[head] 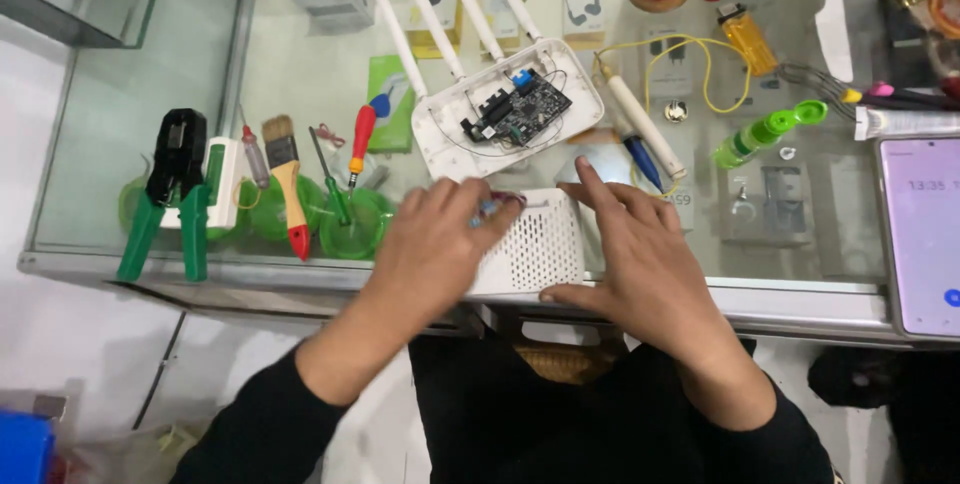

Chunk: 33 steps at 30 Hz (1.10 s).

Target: Cleaning a router casing and handling its internal circuit board on a repair bench

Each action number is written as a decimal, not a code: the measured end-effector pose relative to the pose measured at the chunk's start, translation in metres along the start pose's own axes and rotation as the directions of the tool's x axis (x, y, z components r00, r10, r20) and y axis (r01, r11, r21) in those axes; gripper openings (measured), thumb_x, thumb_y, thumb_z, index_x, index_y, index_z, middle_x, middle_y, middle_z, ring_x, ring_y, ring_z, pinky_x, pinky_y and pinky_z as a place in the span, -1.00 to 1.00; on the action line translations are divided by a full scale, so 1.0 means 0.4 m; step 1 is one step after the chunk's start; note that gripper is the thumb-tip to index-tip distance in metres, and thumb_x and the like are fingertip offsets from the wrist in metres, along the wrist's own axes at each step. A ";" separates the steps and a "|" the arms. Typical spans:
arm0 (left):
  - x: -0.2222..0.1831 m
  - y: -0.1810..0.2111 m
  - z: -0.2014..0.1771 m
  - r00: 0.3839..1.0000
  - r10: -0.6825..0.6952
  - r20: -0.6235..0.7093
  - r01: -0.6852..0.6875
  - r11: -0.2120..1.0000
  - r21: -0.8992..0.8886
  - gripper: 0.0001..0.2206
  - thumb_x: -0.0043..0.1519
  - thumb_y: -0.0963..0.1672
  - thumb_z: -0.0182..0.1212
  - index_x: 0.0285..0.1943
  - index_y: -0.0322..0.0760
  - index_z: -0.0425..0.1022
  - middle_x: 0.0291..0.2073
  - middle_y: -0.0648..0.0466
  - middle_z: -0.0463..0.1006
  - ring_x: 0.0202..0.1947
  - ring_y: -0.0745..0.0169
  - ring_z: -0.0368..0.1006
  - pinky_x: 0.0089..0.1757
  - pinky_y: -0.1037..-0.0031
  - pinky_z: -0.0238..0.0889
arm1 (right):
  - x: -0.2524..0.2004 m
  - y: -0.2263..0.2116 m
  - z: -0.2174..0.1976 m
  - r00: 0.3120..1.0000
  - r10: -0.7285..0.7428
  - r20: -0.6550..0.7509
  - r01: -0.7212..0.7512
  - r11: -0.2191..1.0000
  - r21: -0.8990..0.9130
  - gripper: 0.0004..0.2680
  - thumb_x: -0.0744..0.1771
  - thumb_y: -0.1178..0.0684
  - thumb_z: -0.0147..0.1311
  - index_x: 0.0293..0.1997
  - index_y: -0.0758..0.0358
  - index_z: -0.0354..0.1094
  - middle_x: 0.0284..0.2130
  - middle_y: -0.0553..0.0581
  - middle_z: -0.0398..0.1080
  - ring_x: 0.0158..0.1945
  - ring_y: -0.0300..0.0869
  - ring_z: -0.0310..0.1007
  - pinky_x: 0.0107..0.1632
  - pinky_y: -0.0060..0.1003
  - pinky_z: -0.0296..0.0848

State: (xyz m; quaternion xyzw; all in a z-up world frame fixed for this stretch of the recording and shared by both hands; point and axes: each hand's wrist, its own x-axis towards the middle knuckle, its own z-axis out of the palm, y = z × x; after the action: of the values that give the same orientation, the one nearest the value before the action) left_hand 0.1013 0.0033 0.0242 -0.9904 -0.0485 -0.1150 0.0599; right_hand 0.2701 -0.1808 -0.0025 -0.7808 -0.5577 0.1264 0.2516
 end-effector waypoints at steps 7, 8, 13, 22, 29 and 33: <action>-0.052 0.090 -0.005 0.981 -0.153 -0.118 0.153 0.988 -0.014 -0.66 0.17 -0.09 0.16 0.15 0.02 0.54 -0.13 0.05 0.43 -0.21 -0.04 0.34 -0.29 0.17 0.28 | -0.005 -0.016 0.009 0.998 -0.057 -0.016 0.056 0.997 -0.052 -0.04 0.10 -0.35 0.43 0.59 0.16 -0.19 0.29 0.19 0.28 0.34 0.04 0.14 0.28 -0.05 0.06; -0.059 0.126 -0.007 0.987 -0.122 -0.105 0.112 0.989 -0.100 -0.66 0.19 -0.11 0.17 0.18 -0.10 0.51 -0.13 0.01 0.44 -0.18 -0.04 0.36 -0.28 0.17 0.27 | -0.006 -0.019 0.007 0.999 -0.051 -0.019 0.049 0.997 -0.065 -0.10 0.14 -0.34 0.37 0.59 0.14 -0.16 0.27 0.16 0.30 0.33 0.04 0.15 0.26 -0.06 0.08; -0.127 0.123 -0.027 0.940 -0.291 -0.177 0.260 0.949 -0.178 -0.61 0.09 -0.19 0.15 0.13 -0.10 0.56 -0.14 0.02 0.48 -0.30 -0.06 0.35 -0.32 0.13 0.22 | -0.015 -0.030 0.019 0.999 -0.046 -0.002 0.045 0.988 -0.151 -0.12 0.13 -0.44 0.32 0.57 0.12 -0.05 0.30 0.10 0.24 0.33 0.07 0.14 0.27 0.00 0.11; -0.243 0.109 -0.006 0.610 -0.756 -0.238 0.357 0.530 -0.770 -0.65 0.22 -0.28 0.00 0.15 -0.37 0.56 0.01 -0.13 0.42 -0.16 0.01 0.44 -0.05 0.33 0.38 | -0.039 -0.085 0.030 0.992 0.000 -0.122 -0.018 0.990 -0.141 -0.21 0.12 -0.33 0.40 0.42 0.30 0.13 0.17 0.26 0.21 0.24 0.14 0.17 0.30 0.08 0.11; -0.168 0.107 0.018 0.740 -0.625 -0.248 0.479 0.749 -0.457 -0.61 0.15 -0.25 0.08 0.20 -0.33 0.51 0.00 -0.11 0.40 -0.14 -0.15 0.35 -0.14 0.10 0.25 | -0.047 -0.068 0.066 0.983 0.040 -0.178 -0.073 0.980 -0.187 -0.14 0.04 -0.43 0.42 0.34 0.36 0.15 0.11 0.28 0.27 0.19 0.19 0.22 0.26 0.08 0.12; -0.139 0.178 0.016 0.845 -0.426 -0.324 0.347 0.897 -0.274 -0.72 0.33 -0.22 0.13 0.22 -0.33 0.51 -0.05 -0.11 0.53 -0.16 -0.03 0.46 -0.29 0.25 0.32 | -0.051 -0.065 0.070 0.977 -0.028 -0.213 -0.044 0.944 -0.326 -0.17 0.08 -0.58 0.26 0.33 0.25 0.27 0.12 0.26 0.35 0.16 0.19 0.28 0.13 0.06 0.16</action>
State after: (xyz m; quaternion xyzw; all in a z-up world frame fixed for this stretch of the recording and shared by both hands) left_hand 0.0567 -0.0710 -0.0024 -0.9201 -0.2234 -0.3164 -0.0589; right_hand 0.2286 -0.1862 -0.0140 -0.8233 -0.5372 -0.0524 0.1758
